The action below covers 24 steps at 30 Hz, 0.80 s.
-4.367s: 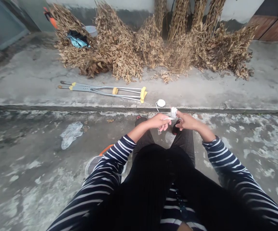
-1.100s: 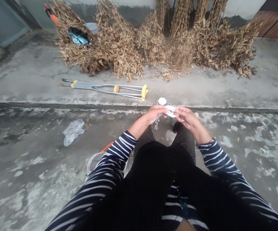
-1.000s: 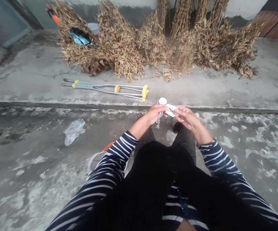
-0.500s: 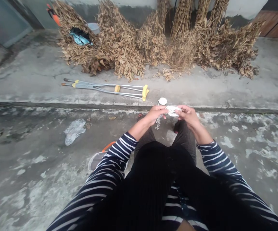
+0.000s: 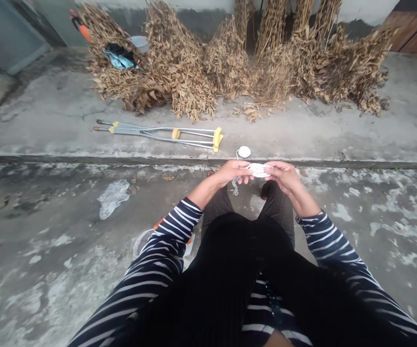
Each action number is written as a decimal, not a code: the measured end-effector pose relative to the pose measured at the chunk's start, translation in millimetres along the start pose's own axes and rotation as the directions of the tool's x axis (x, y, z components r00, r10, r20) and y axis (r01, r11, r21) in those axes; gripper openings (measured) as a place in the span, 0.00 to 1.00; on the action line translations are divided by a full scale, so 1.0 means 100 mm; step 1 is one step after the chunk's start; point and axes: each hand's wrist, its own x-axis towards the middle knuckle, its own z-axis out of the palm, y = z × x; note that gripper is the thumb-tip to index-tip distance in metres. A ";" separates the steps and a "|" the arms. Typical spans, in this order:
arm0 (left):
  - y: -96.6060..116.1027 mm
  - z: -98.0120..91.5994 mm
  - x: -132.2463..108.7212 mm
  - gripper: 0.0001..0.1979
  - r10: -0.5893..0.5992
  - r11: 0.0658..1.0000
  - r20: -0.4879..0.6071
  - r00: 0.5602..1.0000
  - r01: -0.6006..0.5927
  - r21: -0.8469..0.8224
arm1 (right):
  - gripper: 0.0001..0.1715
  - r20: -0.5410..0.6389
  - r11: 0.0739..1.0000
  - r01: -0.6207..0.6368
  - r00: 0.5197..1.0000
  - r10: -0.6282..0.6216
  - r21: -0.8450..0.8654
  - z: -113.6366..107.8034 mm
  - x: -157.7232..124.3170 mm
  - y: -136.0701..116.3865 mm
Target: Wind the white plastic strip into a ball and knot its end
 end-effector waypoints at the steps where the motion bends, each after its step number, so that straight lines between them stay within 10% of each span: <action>1: 0.05 -0.04 -0.02 0.20 -0.020 0.999 0.038 0.999 0.019 0.030 | 0.27 0.000 1.000 -0.003 1.000 0.003 -0.007 -0.02 0.00 -0.02; 8: 0.34 -0.30 0.18 0.11 0.103 0.982 -0.060 0.993 -0.092 0.162 | 0.24 0.099 0.998 0.012 0.995 -0.006 -0.057 -0.02 -0.07 -0.08; 15: -0.10 0.22 0.28 0.11 0.001 0.991 -0.083 0.997 0.011 0.137 | 0.23 -0.061 0.974 0.222 0.974 -0.219 0.042 0.02 0.12 -0.02; 19: -0.17 0.37 0.10 0.17 0.044 0.886 0.018 0.999 -0.047 0.462 | 0.19 -0.192 0.923 0.344 0.907 -0.375 -0.174 -0.08 0.25 0.18; 24: 0.15 0.21 0.10 0.16 0.108 0.745 -0.002 0.994 -0.079 0.662 | 0.14 -0.018 0.767 0.426 0.869 -0.494 -0.480 -0.20 0.23 0.36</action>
